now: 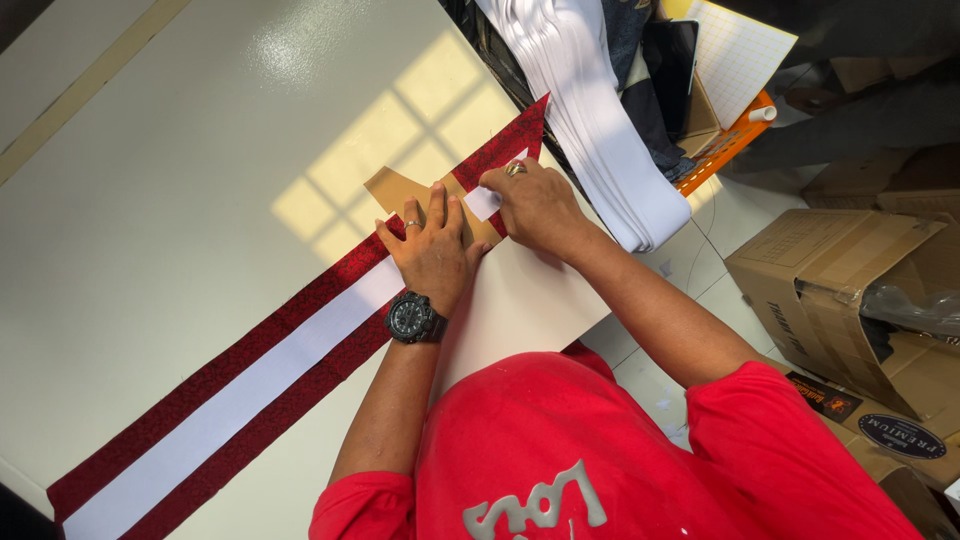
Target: The person assembles long fabric strips by layering a white fabric piece onto a red patterned fabric piece. They use a cardboard template to align the pieces and mark the edges before moving the assembled strip to the side.
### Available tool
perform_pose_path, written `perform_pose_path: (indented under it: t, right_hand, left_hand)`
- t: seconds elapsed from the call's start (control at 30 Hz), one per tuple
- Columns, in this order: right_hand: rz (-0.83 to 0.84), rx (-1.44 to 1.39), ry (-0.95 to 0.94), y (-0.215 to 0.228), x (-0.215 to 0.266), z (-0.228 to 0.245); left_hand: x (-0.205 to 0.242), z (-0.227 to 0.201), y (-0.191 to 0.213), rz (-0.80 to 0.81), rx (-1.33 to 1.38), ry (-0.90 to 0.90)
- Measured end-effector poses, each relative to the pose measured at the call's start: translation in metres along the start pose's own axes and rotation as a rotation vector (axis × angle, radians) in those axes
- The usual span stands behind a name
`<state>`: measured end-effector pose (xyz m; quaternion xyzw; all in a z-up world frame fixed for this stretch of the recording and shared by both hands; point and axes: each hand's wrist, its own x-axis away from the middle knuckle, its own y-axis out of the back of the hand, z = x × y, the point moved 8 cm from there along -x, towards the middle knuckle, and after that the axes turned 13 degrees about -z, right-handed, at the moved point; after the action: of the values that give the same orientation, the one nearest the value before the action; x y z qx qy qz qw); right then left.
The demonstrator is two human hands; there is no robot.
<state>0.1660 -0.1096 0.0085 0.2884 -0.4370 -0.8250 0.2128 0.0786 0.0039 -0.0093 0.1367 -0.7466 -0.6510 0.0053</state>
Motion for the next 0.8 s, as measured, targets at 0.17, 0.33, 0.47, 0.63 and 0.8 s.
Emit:
perform_pose_path:
  t: [0.17, 0.33, 0.47, 0.63, 0.8]
  right_hand:
    - [0.133, 0.022, 0.009, -0.016, 0.004, 0.006]
    - [0.127, 0.017, 0.017, -0.014, 0.005, 0.007]
    - [0.162, 0.038, 0.006, -0.016, 0.007, 0.004]
    - [0.161, 0.016, -0.023, -0.015, 0.007, 0.006]
    - [0.109, 0.051, -0.167, -0.003, 0.017, 0.005]
  left_hand:
    - [0.0, 0.001, -0.001, -0.007, 0.013, 0.01]
    - [0.001, 0.002, -0.002, -0.016, 0.02, 0.02]
    - [0.001, 0.002, -0.005, 0.002, 0.01, 0.022]
    - [0.0, 0.003, -0.006, 0.025, 0.0, 0.023]
    - [0.0, 0.003, -0.005, 0.024, -0.005, 0.025]
